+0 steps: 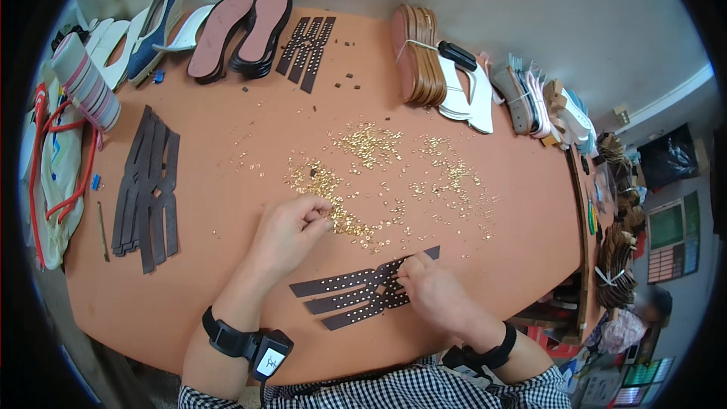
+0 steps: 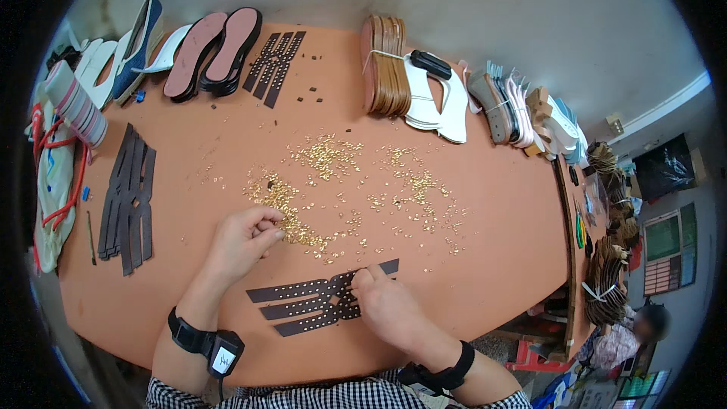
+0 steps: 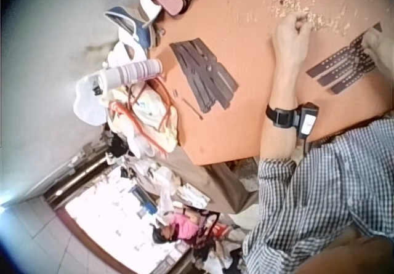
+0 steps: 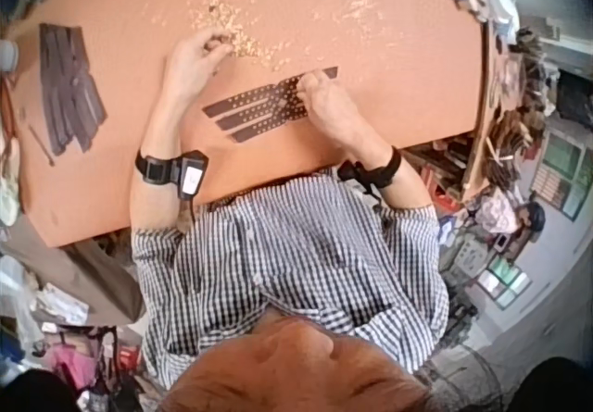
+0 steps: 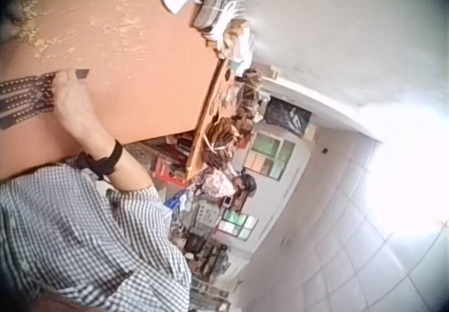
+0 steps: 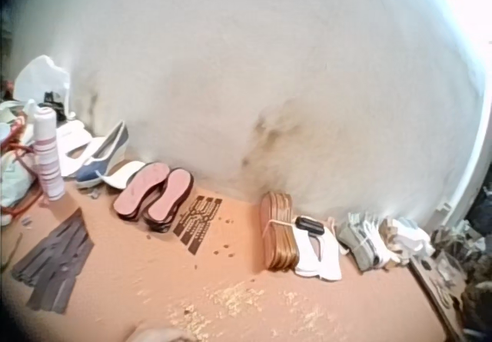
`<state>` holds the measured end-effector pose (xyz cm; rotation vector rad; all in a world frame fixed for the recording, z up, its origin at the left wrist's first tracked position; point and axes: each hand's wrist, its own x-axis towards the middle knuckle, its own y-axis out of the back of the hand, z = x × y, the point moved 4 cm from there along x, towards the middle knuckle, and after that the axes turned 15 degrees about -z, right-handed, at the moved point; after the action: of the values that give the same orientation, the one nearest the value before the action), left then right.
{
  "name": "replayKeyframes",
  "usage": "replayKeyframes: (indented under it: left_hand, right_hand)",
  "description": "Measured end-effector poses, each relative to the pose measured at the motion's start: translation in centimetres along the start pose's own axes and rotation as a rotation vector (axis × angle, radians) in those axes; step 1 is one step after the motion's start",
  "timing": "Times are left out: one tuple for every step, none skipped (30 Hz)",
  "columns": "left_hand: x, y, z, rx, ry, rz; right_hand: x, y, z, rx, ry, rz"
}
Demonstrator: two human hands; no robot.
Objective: Manually assembling shoe straps by placing and securing small metal decorative studs into pre-punched holes.
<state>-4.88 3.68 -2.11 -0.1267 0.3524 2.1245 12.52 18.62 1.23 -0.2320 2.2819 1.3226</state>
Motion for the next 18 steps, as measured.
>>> replayKeyframes:
  left_hand:
    - [0.0,-0.1,-0.1,0.002,-0.011,-0.004]
    - [0.0,-0.2,-0.2,-0.019,-0.012,-0.005]
    - [0.0,-0.2,-0.4,-0.039,-0.006,-0.003]
    - [0.0,-0.2,-0.3,-0.036,-0.011,-0.005]
    - [0.0,-0.2,-0.2,-0.030,-0.010,-0.001]
    - [-0.1,-0.2,-0.2,-0.025,-0.006,0.003]
    - [-0.1,-0.2,-0.2,-0.024,-0.006,0.001]
    - [-0.1,-0.2,-0.4,-0.048,-0.008,-0.010]
    - [-0.2,-0.3,-0.5,-0.073,-0.005,-0.022]
    - [-0.2,-0.3,-0.5,-0.074,0.001,-0.024]
    - [-0.1,-0.2,-0.3,-0.063,-0.013,-0.032]
    - [0.0,-0.2,-0.2,-0.049,-0.028,-0.039]
    - [0.1,-0.2,-0.2,-0.049,-0.022,-0.042]
    - [0.1,-0.2,-0.3,-0.073,-0.017,-0.044]
    - [0.1,-0.2,-0.3,-0.097,-0.014,-0.047]
    - [0.1,-0.2,-0.4,-0.096,-0.012,-0.050]
    - [0.1,-0.2,-0.3,-0.099,-0.011,-0.049]
    - [0.2,-0.1,-0.3,-0.101,-0.012,-0.044]
  right_hand:
    - [0.1,-0.1,0.1,-0.002,-0.004,-0.022]
    - [0.2,-0.1,0.1,-0.004,-0.009,-0.043]
    - [0.3,0.0,0.0,-0.004,-0.011,-0.037]
    - [0.4,0.1,-0.1,-0.024,-0.031,-0.065]
    - [0.5,0.2,-0.1,-0.044,-0.053,-0.094]
    - [0.6,0.2,0.1,-0.042,-0.054,-0.092]
    - [0.8,0.0,0.4,-0.032,-0.059,-0.092]
    - [0.9,-0.1,0.5,-0.021,-0.064,-0.093]
    - [0.9,0.0,0.6,-0.018,-0.066,-0.097]
    - [0.9,0.3,0.6,0.018,-0.048,-0.077]
    - [1.0,0.5,0.7,0.055,-0.030,-0.057]
    - [1.1,0.8,0.6,0.060,-0.031,-0.061]
    - [1.3,1.1,0.5,0.061,-0.027,-0.063]
    - [1.4,1.1,0.4,0.061,-0.023,-0.064]
    - [1.4,1.0,0.5,0.065,-0.025,-0.065]
    - [1.4,1.0,0.5,0.058,-0.019,-0.040]
    - [1.3,1.0,0.5,0.050,-0.012,-0.014]
    - [1.4,1.1,0.5,0.050,-0.012,-0.012]
